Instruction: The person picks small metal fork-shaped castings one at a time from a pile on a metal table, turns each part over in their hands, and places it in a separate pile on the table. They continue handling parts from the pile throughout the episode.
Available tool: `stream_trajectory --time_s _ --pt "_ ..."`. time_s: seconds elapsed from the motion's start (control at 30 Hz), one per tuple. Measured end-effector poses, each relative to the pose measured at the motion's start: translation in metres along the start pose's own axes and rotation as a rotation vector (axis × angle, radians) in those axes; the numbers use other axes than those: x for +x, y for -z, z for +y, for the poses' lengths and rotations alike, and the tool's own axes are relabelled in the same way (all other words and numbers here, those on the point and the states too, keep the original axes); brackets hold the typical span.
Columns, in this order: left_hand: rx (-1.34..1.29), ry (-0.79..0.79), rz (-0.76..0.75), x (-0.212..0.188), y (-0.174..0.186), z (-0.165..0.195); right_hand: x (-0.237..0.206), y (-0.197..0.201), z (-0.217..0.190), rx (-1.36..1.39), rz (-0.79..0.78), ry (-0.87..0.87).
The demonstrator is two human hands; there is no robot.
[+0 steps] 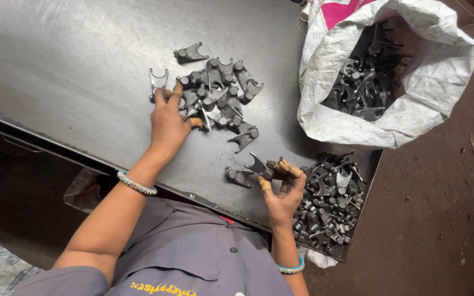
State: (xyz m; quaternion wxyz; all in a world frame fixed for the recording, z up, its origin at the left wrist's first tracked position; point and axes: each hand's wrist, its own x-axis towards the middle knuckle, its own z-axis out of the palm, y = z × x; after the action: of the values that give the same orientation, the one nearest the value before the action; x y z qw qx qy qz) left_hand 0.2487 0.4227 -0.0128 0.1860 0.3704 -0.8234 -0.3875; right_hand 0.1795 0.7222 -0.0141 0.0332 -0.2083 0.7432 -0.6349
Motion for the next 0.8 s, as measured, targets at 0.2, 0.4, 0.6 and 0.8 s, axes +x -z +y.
stream_trajectory --time_s 0.2,0.4,0.6,0.8 --pt "0.121 -0.282 0.188 -0.014 0.019 0.008 -0.001 -0.003 -0.006 0.210 -0.045 -0.057" --pt "-0.320 -0.230 -0.034 -0.077 0.010 0.031 0.001 -0.006 0.000 0.477 -0.079 -0.225" --pt "-1.244 0.317 -0.584 -0.091 -0.037 0.028 0.001 -0.013 0.013 0.667 -0.131 -0.384" --pt "-1.433 0.609 -0.706 -0.094 -0.058 0.010 -0.005 -0.015 0.029 0.768 -0.095 -0.743"
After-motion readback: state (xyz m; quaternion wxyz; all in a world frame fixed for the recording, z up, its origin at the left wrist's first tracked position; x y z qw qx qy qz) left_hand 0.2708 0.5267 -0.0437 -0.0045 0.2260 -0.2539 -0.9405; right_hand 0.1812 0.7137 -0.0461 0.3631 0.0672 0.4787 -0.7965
